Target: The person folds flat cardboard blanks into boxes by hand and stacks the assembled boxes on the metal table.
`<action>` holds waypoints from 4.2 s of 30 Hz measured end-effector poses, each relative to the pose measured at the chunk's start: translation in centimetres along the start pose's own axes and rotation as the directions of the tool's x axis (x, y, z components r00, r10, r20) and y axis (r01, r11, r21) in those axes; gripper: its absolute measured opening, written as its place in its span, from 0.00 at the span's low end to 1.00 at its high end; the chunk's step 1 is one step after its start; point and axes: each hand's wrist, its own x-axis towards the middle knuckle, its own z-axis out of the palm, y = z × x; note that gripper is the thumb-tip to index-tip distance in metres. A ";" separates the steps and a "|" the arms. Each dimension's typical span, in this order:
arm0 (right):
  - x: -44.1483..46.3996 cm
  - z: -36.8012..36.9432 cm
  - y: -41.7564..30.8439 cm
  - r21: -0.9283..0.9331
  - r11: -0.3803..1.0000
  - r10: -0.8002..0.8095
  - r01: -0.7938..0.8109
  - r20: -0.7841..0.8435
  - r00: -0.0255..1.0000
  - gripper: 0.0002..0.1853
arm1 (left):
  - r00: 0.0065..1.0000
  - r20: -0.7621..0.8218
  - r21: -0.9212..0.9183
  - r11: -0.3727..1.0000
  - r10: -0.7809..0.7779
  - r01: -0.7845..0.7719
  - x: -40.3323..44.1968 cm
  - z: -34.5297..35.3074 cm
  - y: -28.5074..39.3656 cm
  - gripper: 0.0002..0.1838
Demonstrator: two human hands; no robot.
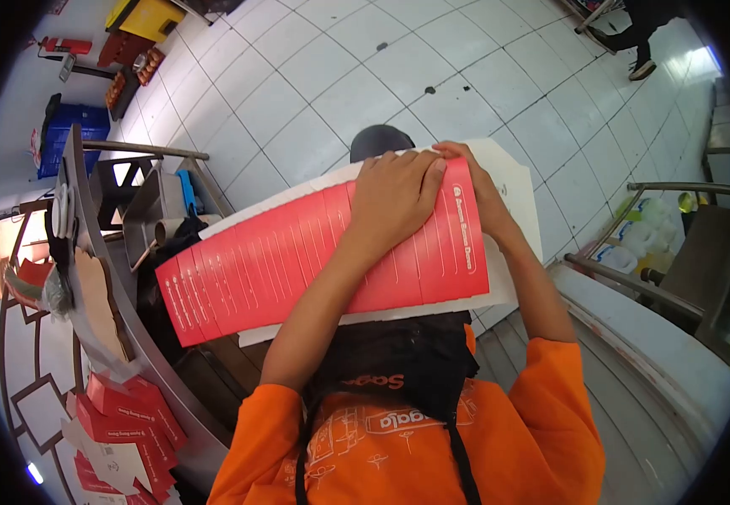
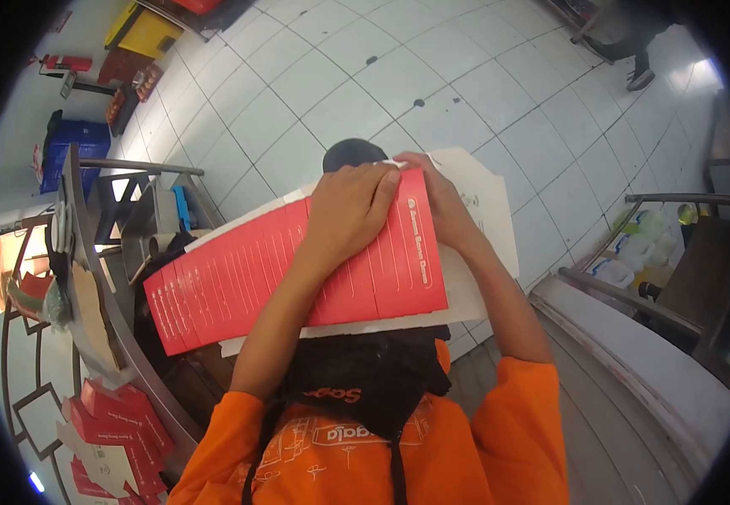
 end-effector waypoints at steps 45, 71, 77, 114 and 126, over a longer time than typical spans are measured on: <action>0.9 -3.4 -8.2 0.041 0.995 -0.078 0.089 -0.210 0.975 0.39 | 0.162 -0.792 0.176 0.034 -0.588 0.984 -48.8 -37.2 -0.9 0.30; 0.5 3.4 -22.7 -0.712 0.472 -0.515 0.520 0.255 0.818 0.39 | 0.877 -0.405 0.794 0.574 0.257 0.199 -10.4 -23.0 5.7 0.09; -2.3 -4.2 -17.0 -0.790 0.556 -0.166 0.260 0.201 0.966 0.18 | 0.870 -0.077 0.614 0.711 0.487 -0.343 -1.6 -11.1 10.1 0.07; -10.7 -4.9 -8.4 0.133 0.935 0.292 -0.328 0.233 0.928 0.19 | 0.992 0.054 -0.009 0.993 0.116 -0.115 1.1 -0.3 2.0 0.25; -15.6 -5.5 -4.4 -0.716 0.673 -0.027 0.184 0.225 0.974 0.10 | 0.994 0.061 -0.002 0.996 0.087 -0.087 0.9 0.2 2.3 0.27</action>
